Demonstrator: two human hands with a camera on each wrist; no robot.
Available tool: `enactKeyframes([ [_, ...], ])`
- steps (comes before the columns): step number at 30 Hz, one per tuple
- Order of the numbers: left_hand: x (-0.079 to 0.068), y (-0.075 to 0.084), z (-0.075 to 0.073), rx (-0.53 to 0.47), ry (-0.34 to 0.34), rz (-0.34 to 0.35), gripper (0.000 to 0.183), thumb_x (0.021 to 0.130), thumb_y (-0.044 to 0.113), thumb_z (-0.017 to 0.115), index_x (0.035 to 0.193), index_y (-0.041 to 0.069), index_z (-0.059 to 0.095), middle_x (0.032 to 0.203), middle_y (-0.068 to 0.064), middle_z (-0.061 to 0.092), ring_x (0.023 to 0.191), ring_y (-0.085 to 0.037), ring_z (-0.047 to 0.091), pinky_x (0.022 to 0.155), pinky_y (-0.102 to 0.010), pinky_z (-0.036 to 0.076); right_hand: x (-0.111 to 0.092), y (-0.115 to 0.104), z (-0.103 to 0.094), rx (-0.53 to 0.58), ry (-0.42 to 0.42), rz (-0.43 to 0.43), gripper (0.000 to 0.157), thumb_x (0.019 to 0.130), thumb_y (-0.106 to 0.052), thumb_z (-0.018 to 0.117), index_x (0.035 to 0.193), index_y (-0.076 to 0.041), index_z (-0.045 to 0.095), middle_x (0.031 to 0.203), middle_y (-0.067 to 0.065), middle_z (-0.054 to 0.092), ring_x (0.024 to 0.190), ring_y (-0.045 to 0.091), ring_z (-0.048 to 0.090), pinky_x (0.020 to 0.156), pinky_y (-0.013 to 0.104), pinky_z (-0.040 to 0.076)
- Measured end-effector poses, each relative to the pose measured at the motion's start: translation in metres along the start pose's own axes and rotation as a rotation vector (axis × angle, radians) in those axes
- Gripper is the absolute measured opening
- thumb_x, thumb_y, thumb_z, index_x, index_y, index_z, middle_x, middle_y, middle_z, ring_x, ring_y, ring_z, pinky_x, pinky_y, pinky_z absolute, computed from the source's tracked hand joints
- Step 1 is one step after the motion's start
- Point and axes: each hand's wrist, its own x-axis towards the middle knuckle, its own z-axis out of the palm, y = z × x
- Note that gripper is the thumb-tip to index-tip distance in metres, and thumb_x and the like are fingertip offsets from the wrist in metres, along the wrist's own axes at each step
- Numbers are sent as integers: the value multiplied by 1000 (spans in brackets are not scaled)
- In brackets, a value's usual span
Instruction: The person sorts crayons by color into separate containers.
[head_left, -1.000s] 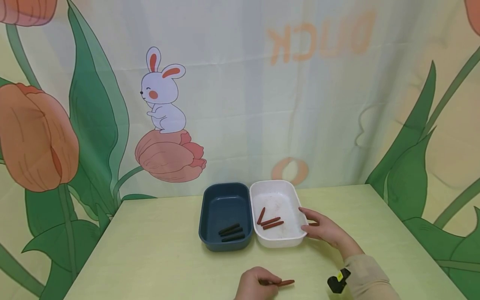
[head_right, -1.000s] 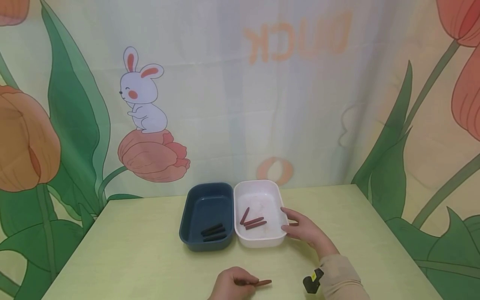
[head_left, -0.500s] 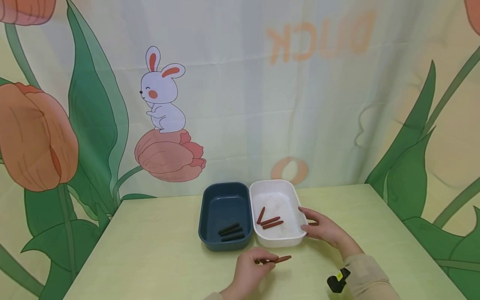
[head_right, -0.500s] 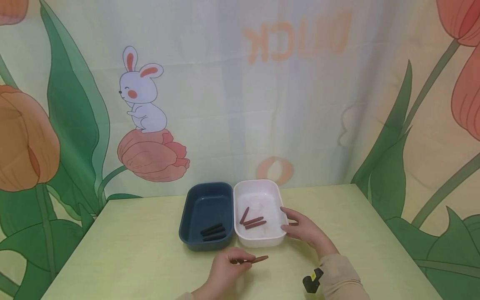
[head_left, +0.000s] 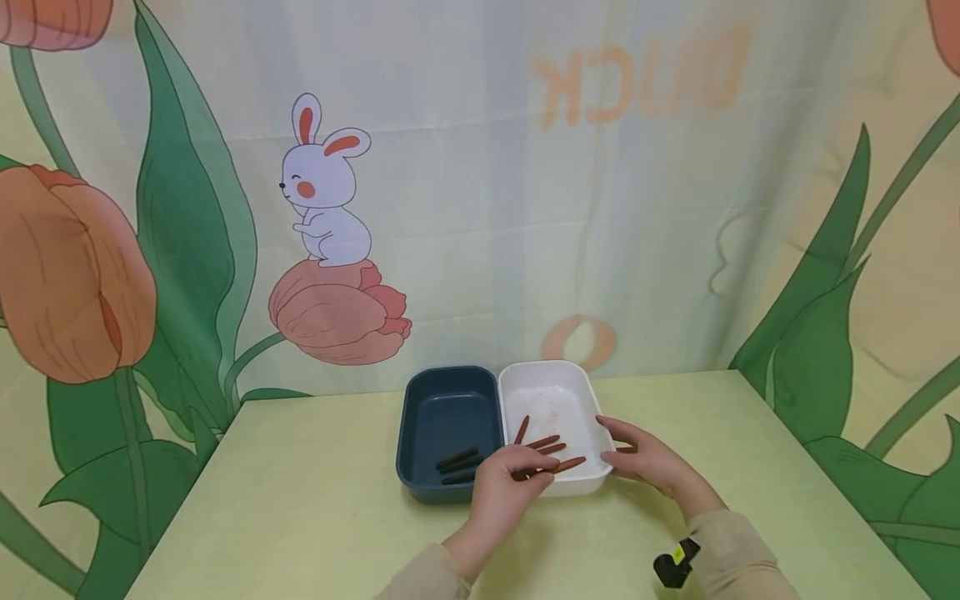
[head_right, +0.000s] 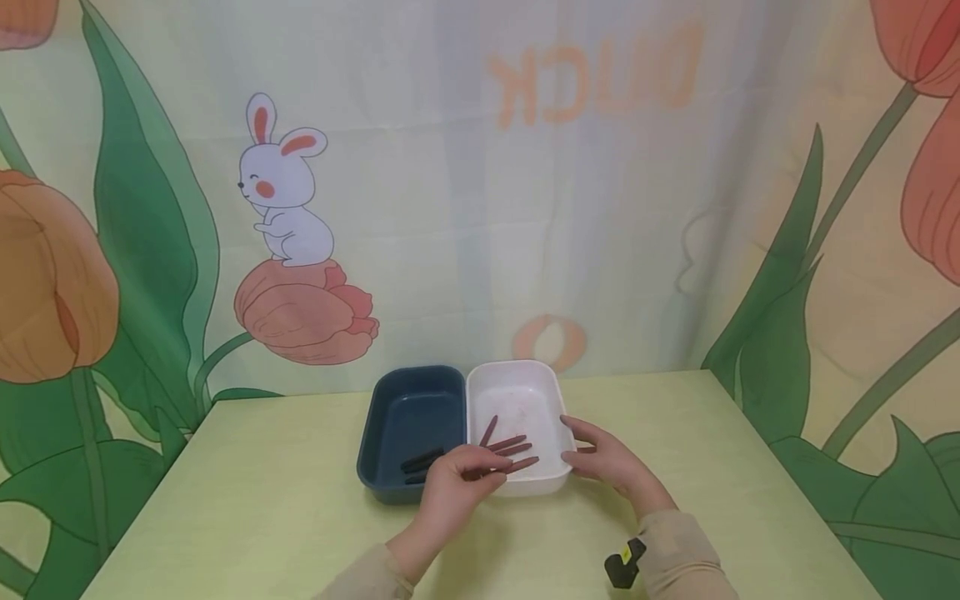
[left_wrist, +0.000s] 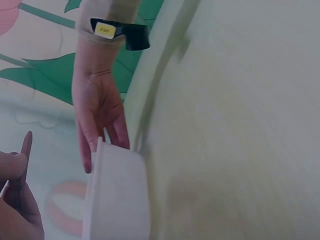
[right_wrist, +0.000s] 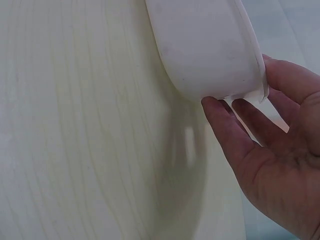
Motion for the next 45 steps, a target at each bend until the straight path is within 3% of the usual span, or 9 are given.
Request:
enactKeyframes([
  [4,12,6,1,-5,21,16,18,79,-8,77,94,3,80,98,-6,74,100,-18,68,88,-25,53,0,-1,0,-3,-3,4,66,98,-8,61,154,2,27,149,35,32,120,40,55,93,44,52],
  [10,26,10,2,59,71,-17,14,79,-5,79,90,5,80,87,-4,71,81,-15,64,73,-21,54,-1,-2,0,14,-16,-2,66,98,-6,60,154,2,26,148,35,32,122,43,53,94,43,52],
  [14,35,9,5,17,72,-51,13,79,-5,78,90,3,80,87,-5,68,79,-14,65,70,-22,56,-2,-2,1,20,-20,-10,67,98,-5,60,154,4,25,148,37,31,123,43,52,93,44,52],
  [21,46,2,10,-34,109,-113,14,80,-6,78,91,2,79,89,-5,67,75,-10,63,65,-25,58,-2,-1,1,3,-20,-4,67,98,-6,59,154,4,23,148,37,30,123,41,52,93,42,52],
  [29,52,-9,14,-66,113,-158,12,82,-8,74,92,-1,77,90,-9,65,76,-17,67,63,-28,59,-2,-2,2,26,-23,-15,67,98,-5,60,154,4,23,148,38,30,124,45,50,93,44,52],
  [37,55,-22,15,38,115,-133,12,81,-8,75,88,0,78,87,-7,67,78,-14,66,65,-26,58,0,-1,0,25,-23,-25,67,98,-4,60,154,5,24,148,38,30,124,45,50,93,44,52],
  [39,56,-23,15,20,115,-151,11,81,-9,74,89,-1,78,87,-8,67,79,-17,68,65,-28,59,0,-1,0,16,-16,-20,67,98,-4,60,154,4,25,148,37,30,123,43,51,93,43,52],
  [45,60,-24,17,-156,102,-261,11,85,-11,69,93,-7,74,90,-12,63,73,-26,73,63,-33,59,0,-1,0,5,-10,-6,67,97,-6,61,154,4,25,148,37,30,123,42,52,94,43,52],
])
